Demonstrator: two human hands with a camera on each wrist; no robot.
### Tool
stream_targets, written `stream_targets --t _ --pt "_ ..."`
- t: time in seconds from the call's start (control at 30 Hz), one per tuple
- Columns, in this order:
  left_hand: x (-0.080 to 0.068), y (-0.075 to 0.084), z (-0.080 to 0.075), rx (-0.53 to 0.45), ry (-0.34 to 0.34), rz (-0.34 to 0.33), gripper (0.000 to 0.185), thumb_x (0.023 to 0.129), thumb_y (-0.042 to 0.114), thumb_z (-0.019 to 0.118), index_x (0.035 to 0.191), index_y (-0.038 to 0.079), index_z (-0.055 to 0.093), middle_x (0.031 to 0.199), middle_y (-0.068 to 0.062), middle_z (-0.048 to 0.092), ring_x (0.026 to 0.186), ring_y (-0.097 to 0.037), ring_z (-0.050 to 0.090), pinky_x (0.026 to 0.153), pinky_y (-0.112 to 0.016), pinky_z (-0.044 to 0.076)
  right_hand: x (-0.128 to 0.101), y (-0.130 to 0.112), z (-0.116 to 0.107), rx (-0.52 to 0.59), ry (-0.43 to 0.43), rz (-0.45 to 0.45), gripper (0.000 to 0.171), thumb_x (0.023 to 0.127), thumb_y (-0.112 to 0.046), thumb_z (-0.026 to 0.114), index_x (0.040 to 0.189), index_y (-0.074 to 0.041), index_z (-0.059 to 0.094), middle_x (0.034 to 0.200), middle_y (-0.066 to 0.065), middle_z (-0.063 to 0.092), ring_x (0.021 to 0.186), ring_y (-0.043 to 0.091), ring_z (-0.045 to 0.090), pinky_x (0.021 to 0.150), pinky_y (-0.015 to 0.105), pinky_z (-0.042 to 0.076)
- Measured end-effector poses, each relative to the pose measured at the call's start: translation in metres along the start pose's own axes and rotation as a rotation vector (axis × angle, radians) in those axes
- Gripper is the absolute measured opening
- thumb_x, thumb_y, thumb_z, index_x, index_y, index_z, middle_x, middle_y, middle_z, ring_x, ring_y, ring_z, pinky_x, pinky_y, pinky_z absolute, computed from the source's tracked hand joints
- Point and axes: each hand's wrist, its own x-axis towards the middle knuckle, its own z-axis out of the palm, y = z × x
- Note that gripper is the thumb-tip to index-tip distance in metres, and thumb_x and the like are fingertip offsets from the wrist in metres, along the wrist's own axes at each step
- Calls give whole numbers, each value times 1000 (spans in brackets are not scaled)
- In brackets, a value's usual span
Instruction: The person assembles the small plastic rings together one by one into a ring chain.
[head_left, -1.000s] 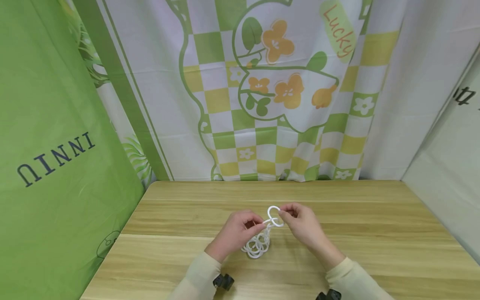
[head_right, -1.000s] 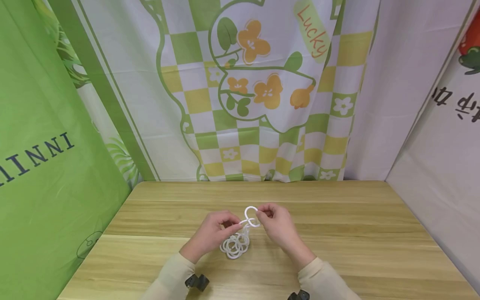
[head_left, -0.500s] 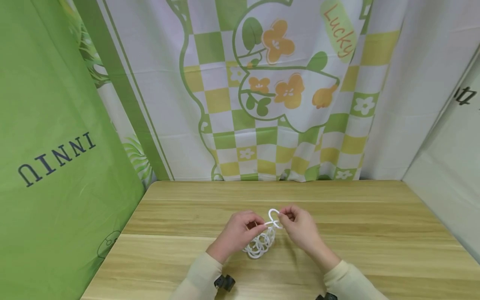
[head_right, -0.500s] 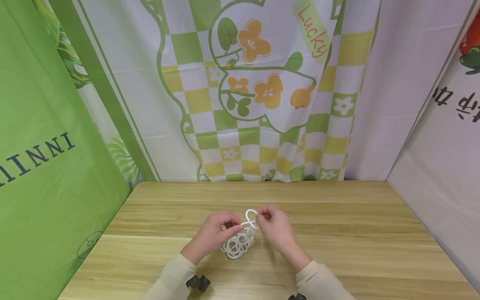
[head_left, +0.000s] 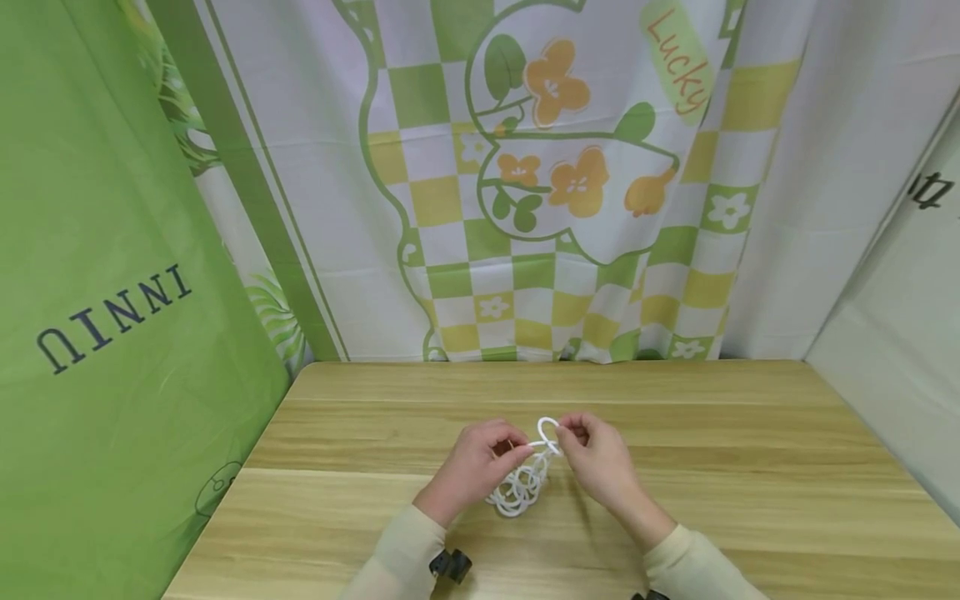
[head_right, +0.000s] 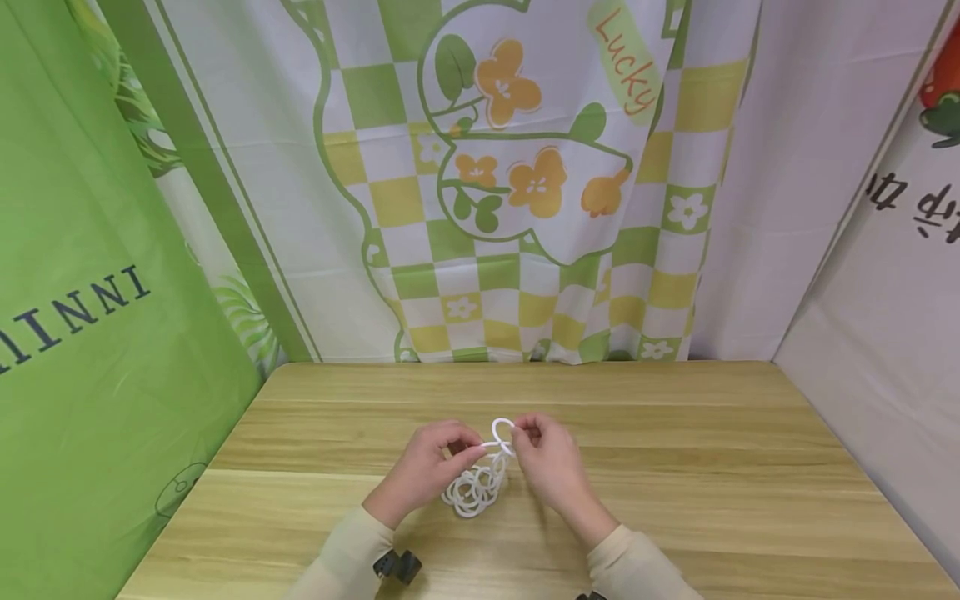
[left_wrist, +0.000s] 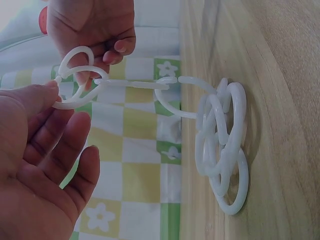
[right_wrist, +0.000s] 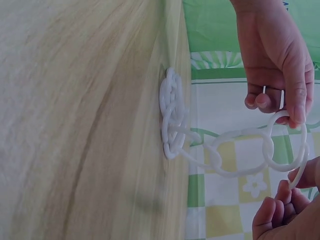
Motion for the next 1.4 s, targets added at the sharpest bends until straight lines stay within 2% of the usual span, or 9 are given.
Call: stream_targets --t 0.27,0.6,0.83,1.23,1.4 --pt "0 -1 0 -2 9 11 8 99 16 73 98 9 76 90 4 70 78 -2 62 70 -23 55 -4 -4 1 52 43 -19 18 101 -8 66 112 5 71 91 11 68 81 16 57 67 24 48" --pt "0 -2 0 0 21 17 7 99 16 73 98 9 76 90 5 69 79 -3 62 71 -23 56 -4 -8 2 139 59 26 18 100 -5 65 113 7 70 97 19 69 82 16 58 67 22 48" --pt "0 -3 1 22 56 35 10 100 19 72 98 10 75 91 4 70 83 -5 65 73 -24 56 -4 -6 5 162 84 19 18 100 -4 66 113 7 70 97 17 70 81 16 58 66 22 48" --pt "-1 1 2 2 86 22 8 99 14 72 99 6 75 93 0 71 82 -8 67 75 -24 58 -8 0 13 135 110 -21 15 97 -2 69 109 7 73 91 15 71 76 14 59 63 22 50" --pt "-1 3 3 26 114 66 7 98 13 73 97 6 75 91 0 70 78 -6 64 71 -22 56 -10 0 15 79 128 -33 16 96 -4 69 108 7 74 84 10 71 73 14 59 61 23 50"
